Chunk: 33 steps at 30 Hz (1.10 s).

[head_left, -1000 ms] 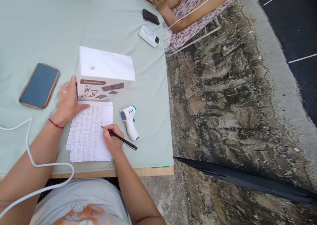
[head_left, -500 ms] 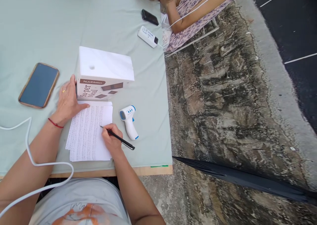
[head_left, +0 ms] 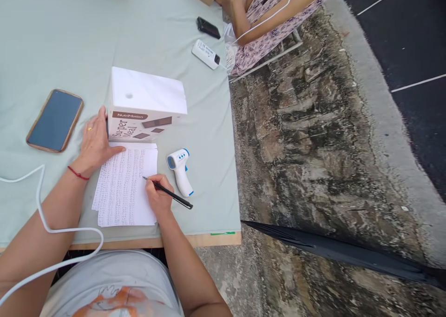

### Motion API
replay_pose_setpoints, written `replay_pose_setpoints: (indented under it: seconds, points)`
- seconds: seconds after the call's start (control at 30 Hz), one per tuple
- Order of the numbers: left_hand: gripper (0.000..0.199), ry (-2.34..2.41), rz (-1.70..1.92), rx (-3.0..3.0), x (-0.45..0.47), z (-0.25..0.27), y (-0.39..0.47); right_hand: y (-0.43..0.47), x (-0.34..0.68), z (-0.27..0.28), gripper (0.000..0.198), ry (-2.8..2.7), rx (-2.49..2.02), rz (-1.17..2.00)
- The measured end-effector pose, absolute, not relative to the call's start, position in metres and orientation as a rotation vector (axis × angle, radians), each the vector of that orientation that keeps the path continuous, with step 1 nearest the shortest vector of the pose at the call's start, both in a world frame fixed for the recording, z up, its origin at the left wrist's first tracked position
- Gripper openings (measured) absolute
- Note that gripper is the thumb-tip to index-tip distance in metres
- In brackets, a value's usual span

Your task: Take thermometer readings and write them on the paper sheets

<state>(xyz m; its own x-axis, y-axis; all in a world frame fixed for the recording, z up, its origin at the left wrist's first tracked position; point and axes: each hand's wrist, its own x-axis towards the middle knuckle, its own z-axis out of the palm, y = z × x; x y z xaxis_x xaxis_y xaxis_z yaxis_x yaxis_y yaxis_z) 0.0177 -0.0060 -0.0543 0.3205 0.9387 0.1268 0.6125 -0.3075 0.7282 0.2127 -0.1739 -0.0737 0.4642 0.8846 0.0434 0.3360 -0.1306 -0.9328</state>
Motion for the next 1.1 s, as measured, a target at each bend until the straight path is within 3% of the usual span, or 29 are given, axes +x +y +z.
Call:
replay_pose_setpoints:
  seconds: [0.67,1.1]
  points:
    - [0.132,1.338,0.735,2.083,0.013,-0.068,-0.001,-0.172,0.211,-0.066,0.018,-1.019,-1.732,0.766]
    - [0.128,1.337,0.788,2.087,0.014,-0.068,-0.002,-0.172,0.208,-0.065,0.019,-0.940,-1.740,0.729]
